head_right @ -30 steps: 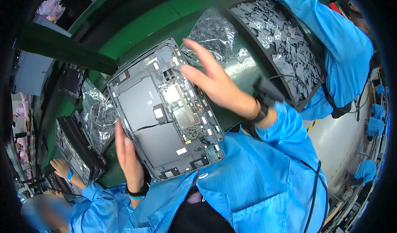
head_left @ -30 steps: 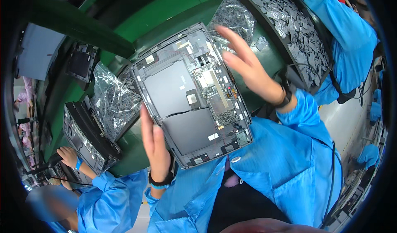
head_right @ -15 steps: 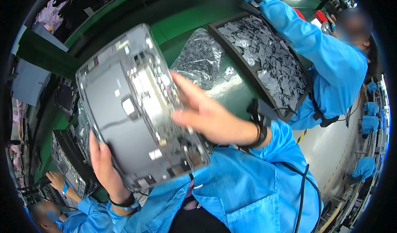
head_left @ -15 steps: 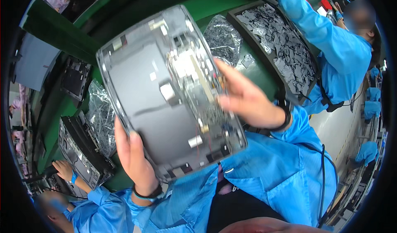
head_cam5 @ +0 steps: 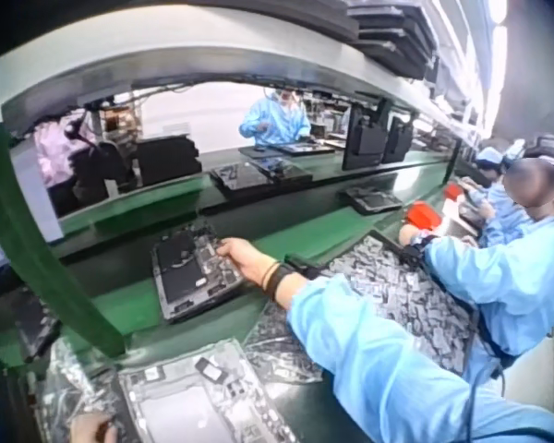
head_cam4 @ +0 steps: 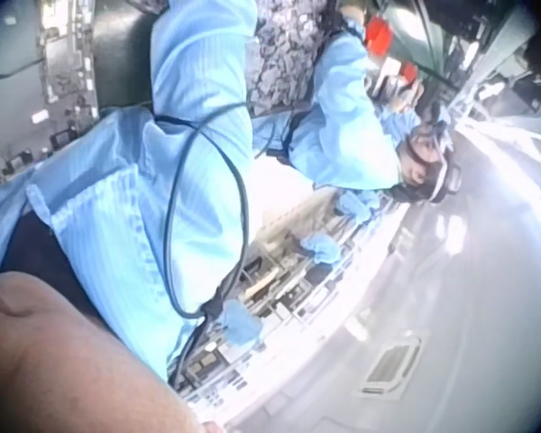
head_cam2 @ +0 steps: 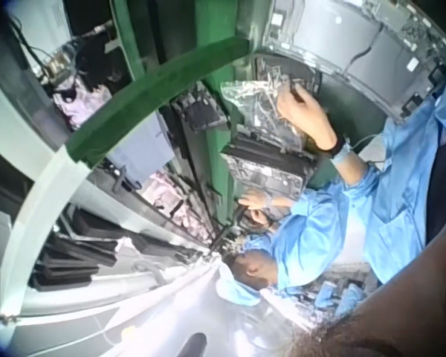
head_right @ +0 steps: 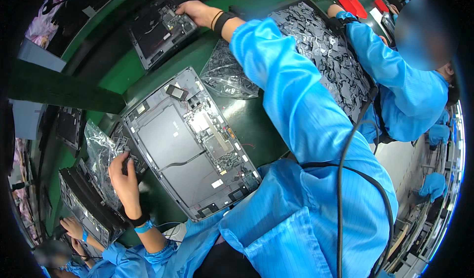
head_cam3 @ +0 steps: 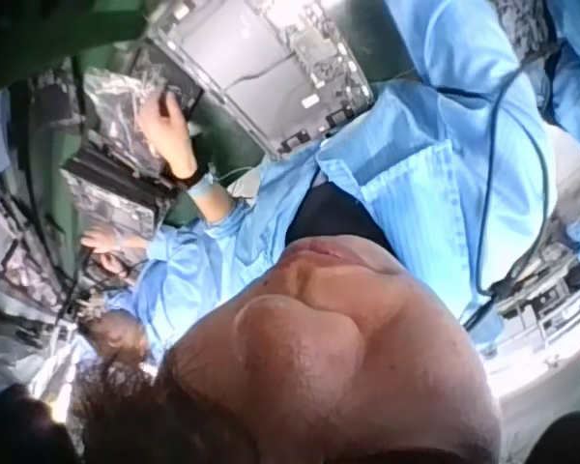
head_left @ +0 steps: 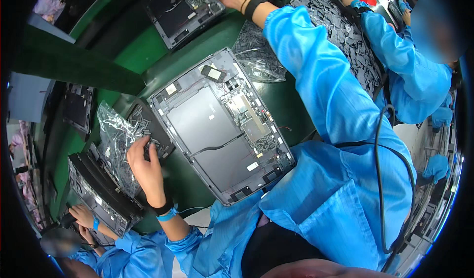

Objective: Connecting internal cables and applying components into a tablet chassis on an assembly line.

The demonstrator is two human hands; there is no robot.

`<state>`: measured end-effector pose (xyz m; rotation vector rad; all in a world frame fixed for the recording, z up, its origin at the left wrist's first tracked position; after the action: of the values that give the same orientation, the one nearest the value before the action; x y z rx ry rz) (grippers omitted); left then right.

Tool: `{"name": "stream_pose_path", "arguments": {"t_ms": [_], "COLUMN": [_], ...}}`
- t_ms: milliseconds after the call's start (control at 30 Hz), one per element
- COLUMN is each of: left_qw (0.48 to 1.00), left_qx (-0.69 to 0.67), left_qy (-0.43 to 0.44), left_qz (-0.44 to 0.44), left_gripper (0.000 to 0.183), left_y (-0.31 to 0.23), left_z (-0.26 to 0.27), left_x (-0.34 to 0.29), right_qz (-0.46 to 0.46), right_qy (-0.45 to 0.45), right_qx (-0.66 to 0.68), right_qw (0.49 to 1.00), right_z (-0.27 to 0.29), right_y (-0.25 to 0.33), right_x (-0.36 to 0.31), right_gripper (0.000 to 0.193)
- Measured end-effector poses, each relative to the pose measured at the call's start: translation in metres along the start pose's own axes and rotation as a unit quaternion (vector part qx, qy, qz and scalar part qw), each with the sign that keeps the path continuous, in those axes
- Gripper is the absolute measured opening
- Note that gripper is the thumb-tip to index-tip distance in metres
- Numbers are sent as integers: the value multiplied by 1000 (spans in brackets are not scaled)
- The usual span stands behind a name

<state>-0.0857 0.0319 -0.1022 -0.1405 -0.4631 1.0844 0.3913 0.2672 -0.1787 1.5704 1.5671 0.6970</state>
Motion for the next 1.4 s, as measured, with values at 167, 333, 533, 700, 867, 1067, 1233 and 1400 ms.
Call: {"name": "stream_pose_path", "arguments": {"t_ms": [167,333,533,700,867,1067,1233,1400], "left_qw": [998,998,992,995,995,998,997,1000], "left_qx": [50,27,-102,-58,-55,-44,-36,10], "left_qy": [7,35,59,82,68,11,-34,-15], "left_qz": [-37,-54,36,-6,-37,-46,-52,4], "left_gripper": [25,16,22,19,11,9,8,7], "left_y": [-25,-24,-17,-1,-17,-10,-12,-13], "left_z": [-6,-1,-10,-8,-12,-16,-4,8], "left_x": [-2,-2,3,1,8,10,6,9], "right_qz": [200,278,234,292,285,268,295,279], "right_qy": [-101,37,2,-10,-33,-30,-13,-3], "right_qx": [-339,-620,-678,-675,-703,-679,-652,-651], "right_qw": [914,733,697,677,651,683,698,706], "right_z": [-22,-105,-83,-86,-80,-85,-86,-88], "right_y": [5,38,-26,-50,-44,-42,-46,-47], "right_x": [-45,-221,-308,-316,-317,-310,-311,-315], "right_gripper": [29,14,13,9,11,13,14,12]}}
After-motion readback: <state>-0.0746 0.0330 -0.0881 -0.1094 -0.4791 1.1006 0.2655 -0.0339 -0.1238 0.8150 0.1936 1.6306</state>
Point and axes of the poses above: each hand's wrist, its own x-axis towards the middle knuckle, its own z-axis out of the back of the hand, y = z × x, the point moved 4 cm from there along x, towards the middle knuckle, and after that the axes turned 10 degrees about x, right-handed, at the moved point
